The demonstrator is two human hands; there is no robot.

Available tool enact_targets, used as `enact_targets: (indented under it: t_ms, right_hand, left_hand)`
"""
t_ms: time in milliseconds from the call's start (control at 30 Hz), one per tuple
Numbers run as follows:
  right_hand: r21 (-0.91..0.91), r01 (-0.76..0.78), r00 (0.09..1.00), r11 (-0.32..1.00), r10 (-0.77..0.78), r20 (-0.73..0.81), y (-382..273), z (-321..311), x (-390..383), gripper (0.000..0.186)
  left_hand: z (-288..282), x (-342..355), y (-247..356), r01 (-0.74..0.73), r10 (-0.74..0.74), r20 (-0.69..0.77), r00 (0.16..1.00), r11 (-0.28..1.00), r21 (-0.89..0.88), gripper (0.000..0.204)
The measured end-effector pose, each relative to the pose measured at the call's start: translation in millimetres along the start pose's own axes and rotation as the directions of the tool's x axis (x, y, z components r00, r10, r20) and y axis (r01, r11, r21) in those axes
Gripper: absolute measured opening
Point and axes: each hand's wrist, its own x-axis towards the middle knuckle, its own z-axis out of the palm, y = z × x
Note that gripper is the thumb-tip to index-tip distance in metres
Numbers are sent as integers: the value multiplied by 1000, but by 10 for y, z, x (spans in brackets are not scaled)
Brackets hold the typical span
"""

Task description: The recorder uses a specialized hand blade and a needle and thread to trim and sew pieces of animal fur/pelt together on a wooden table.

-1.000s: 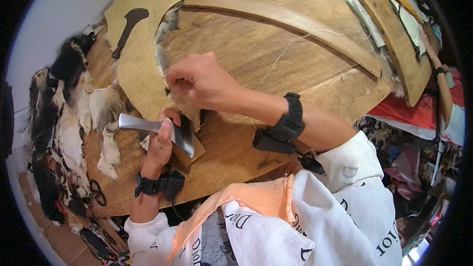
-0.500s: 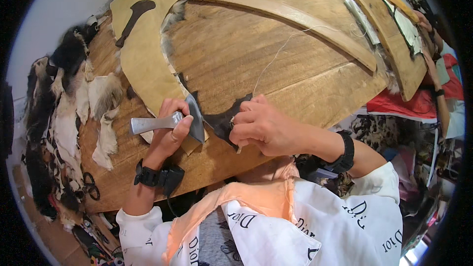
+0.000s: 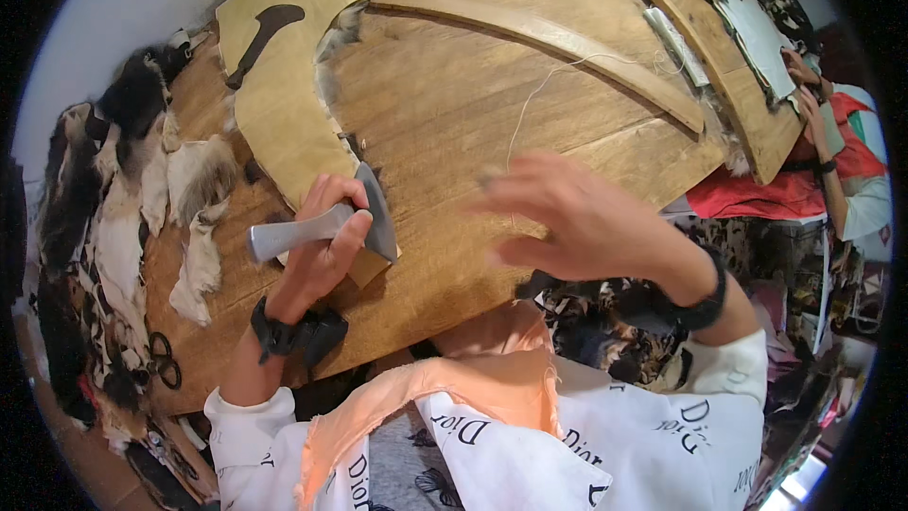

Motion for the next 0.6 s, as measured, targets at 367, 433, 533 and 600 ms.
enact_targets:
  t_ms: [367, 433, 533, 600]
  right_hand:
    - [373, 366, 869, 853, -171, -464, -312, 417, 1367, 19]
    - [510, 416, 832, 753, -88, -548, -257, 390, 1476, 18]
    - [564, 27, 921, 825, 198, -334, -217, 128, 1441, 15]
    - [593, 84, 909, 801, 183, -375, -125, 24, 1400, 22]
  left_hand:
    - [-334, -352, 336, 260, -278, -102, 955, 952, -162, 30]
    - [-439, -548, 29, 618, -690, 131, 712, 527, -583, 37]
    - [-366, -654, -45, 609, -733, 208, 647, 334, -719, 35]
    - [-336, -641, -37, 591, -743, 254, 618, 227, -774, 29]
